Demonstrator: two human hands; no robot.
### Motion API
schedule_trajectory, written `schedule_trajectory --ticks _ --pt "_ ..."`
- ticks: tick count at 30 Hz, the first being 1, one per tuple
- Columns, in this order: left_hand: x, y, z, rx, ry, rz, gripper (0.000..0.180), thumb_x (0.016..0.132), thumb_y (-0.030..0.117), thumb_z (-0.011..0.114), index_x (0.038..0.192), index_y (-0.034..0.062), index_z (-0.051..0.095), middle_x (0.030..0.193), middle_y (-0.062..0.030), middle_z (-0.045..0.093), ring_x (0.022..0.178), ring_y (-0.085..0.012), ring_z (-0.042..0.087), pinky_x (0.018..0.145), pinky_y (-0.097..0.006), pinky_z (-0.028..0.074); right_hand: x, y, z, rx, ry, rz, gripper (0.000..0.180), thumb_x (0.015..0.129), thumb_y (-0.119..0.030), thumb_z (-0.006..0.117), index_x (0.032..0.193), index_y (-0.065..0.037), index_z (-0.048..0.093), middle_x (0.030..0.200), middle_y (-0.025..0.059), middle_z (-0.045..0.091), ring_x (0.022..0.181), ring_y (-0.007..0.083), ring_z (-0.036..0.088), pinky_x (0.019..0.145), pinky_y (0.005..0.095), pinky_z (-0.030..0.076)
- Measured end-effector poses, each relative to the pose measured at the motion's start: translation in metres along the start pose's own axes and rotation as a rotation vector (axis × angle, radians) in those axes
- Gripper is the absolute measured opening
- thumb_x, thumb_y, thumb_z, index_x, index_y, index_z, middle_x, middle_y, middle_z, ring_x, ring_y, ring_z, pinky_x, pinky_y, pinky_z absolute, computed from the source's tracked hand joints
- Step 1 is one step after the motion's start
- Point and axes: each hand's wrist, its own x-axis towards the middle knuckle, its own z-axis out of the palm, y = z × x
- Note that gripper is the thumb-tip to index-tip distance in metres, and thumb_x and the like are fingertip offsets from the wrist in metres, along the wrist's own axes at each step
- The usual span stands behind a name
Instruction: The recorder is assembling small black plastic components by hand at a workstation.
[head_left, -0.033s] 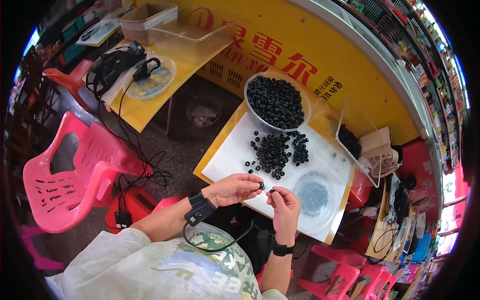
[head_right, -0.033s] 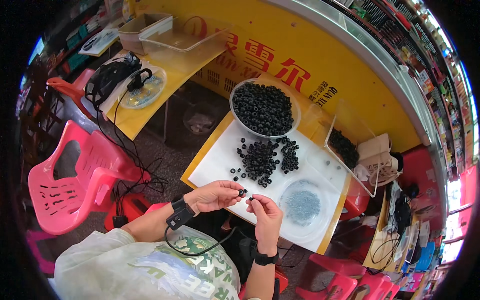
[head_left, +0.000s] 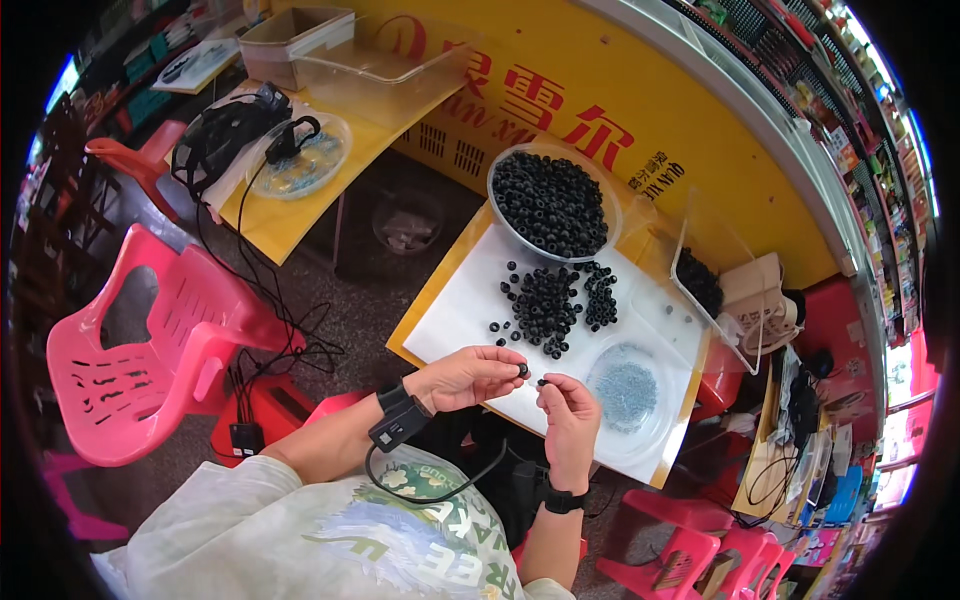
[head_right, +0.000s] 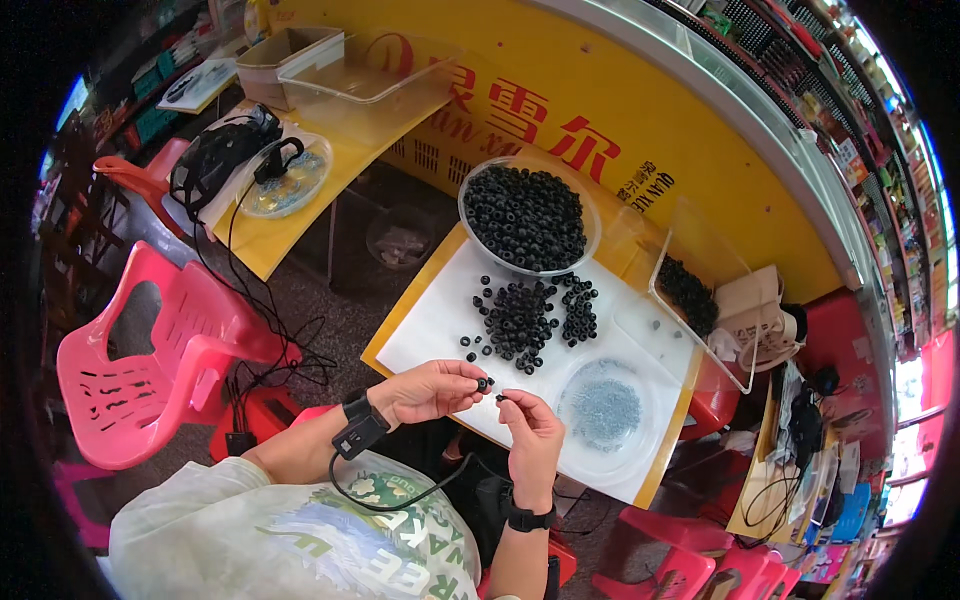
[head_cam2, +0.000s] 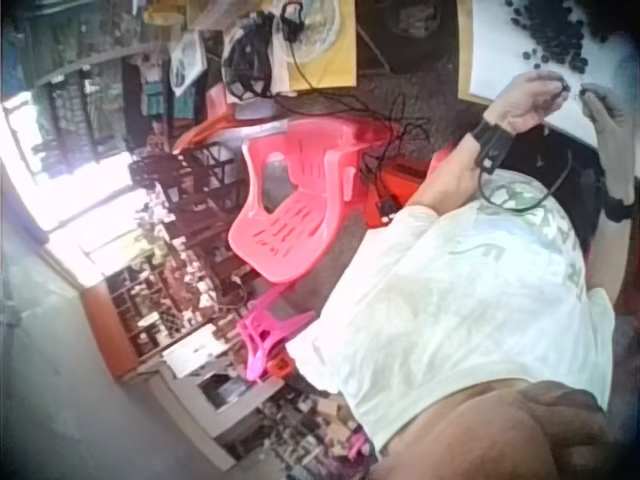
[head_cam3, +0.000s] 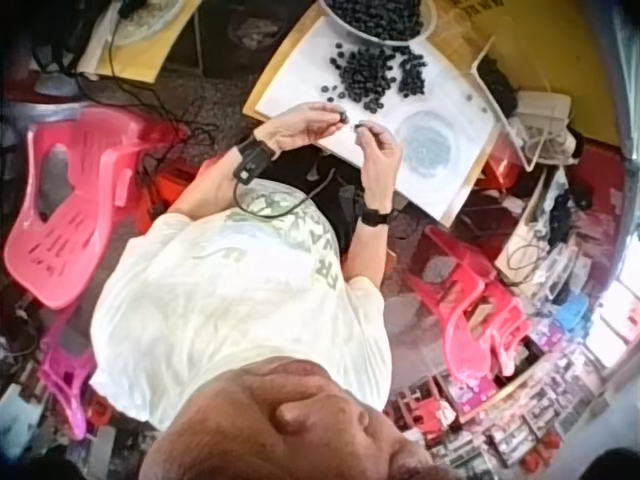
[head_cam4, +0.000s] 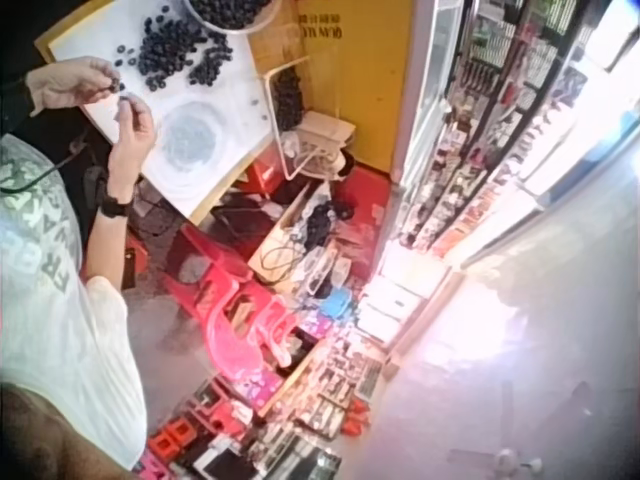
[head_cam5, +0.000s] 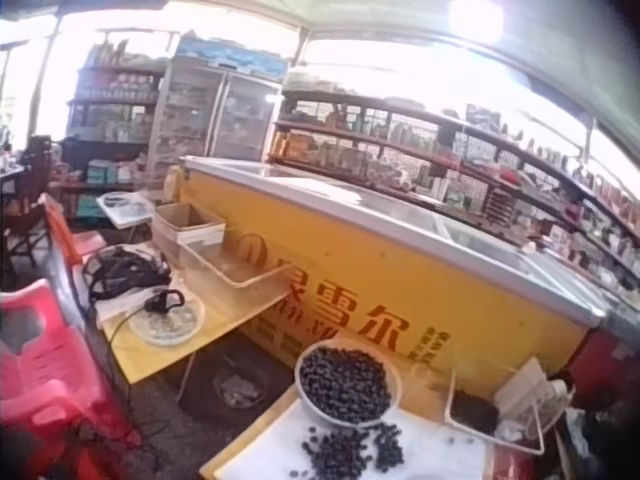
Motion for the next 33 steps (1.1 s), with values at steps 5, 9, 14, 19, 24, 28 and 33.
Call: schedule_trajectory --ticks 5,9,14,19,24,28,33 --pt "0.000 0.002 0.005 0.015 0.002 0.002 0.019 0.091 0.003 0.066 0.111 0.0022 0.064 0.105 -0.0100 0.068 0.090 -0.0145 0.068 0.086 -0.026 0.058 -0.005 -0.014 0.014 -0.163 0.040 -0.058 0.015 0.087 0.005 0.068 0.101 0.003 0.069 0.095 0.0044 0.068 0.081 0.0076 0.062 0.073 0.0197 0.049" --pt "0.003 0.002 0.004 0.023 -0.021 -0.004 0.020 0.091 0.004 0.067 0.110 0.0019 0.064 0.104 -0.0091 0.068 0.091 -0.0156 0.068 0.086 -0.026 0.058 -0.004 -0.016 0.016 -0.259 0.014 -0.152 0.014 0.086 0.007 0.068 0.099 0.004 0.069 0.097 0.0037 0.066 0.082 0.0072 0.061 0.073 0.0203 0.049" --pt "0.004 0.001 0.004 0.065 -0.040 0.017 0.020 0.091 0.004 0.067 0.111 0.0015 0.065 0.102 -0.0080 0.067 0.092 -0.0157 0.068 0.087 -0.027 0.057 -0.004 -0.018 0.022 -0.379 0.038 -0.206 0.014 0.084 0.006 0.069 0.097 0.003 0.070 0.095 0.0057 0.067 0.080 0.0092 0.063 0.071 0.0216 0.050" --pt "0.003 0.000 0.003 0.118 -0.042 0.054 0.022 0.092 0.006 0.066 0.113 0.0008 0.065 0.104 -0.0079 0.067 0.093 -0.0152 0.068 0.088 -0.027 0.057 -0.006 -0.022 0.029 -0.577 0.059 -0.331 0.016 0.081 0.006 0.071 0.096 0.001 0.071 0.092 0.0089 0.069 0.077 0.0124 0.064 0.070 0.0239 0.051" --pt "0.003 -0.001 0.006 0.137 -0.041 0.068 0.023 0.093 0.007 0.066 0.115 0.0010 0.065 0.104 -0.0076 0.068 0.093 -0.0143 0.067 0.087 -0.027 0.057 -0.007 -0.018 0.029 -0.665 0.075 -0.426 0.016 0.080 0.006 0.072 0.095 0.001 0.070 0.091 0.0092 0.069 0.076 0.0131 0.064 0.069 0.0249 0.051" --pt "0.003 -0.001 0.005 0.139 -0.056 0.029 0.021 0.093 0.007 0.066 0.113 0.0013 0.066 0.105 -0.0074 0.067 0.091 -0.0130 0.067 0.085 -0.026 0.057 -0.007 -0.015 0.026 -0.572 0.049 -0.290 0.018 0.078 0.004 0.075 0.096 0.001 0.070 0.092 0.0072 0.067 0.074 0.0113 0.060 0.068 0.0239 0.049" --pt "0.002 0.001 0.001 0.165 -0.126 -0.059 0.033 0.091 0.005 0.068 0.121 0.0027 0.056 0.109 -0.0081 0.066 0.088 -0.0118 0.066 0.080 -0.024 0.057 -0.004 -0.019 0.012 -0.468 -0.074 -0.071 0.025 0.077 -0.002 0.078 0.101 -0.001 0.071 0.097 0.0034 0.065 0.078 0.0084 0.056 0.071 0.0225 0.047"
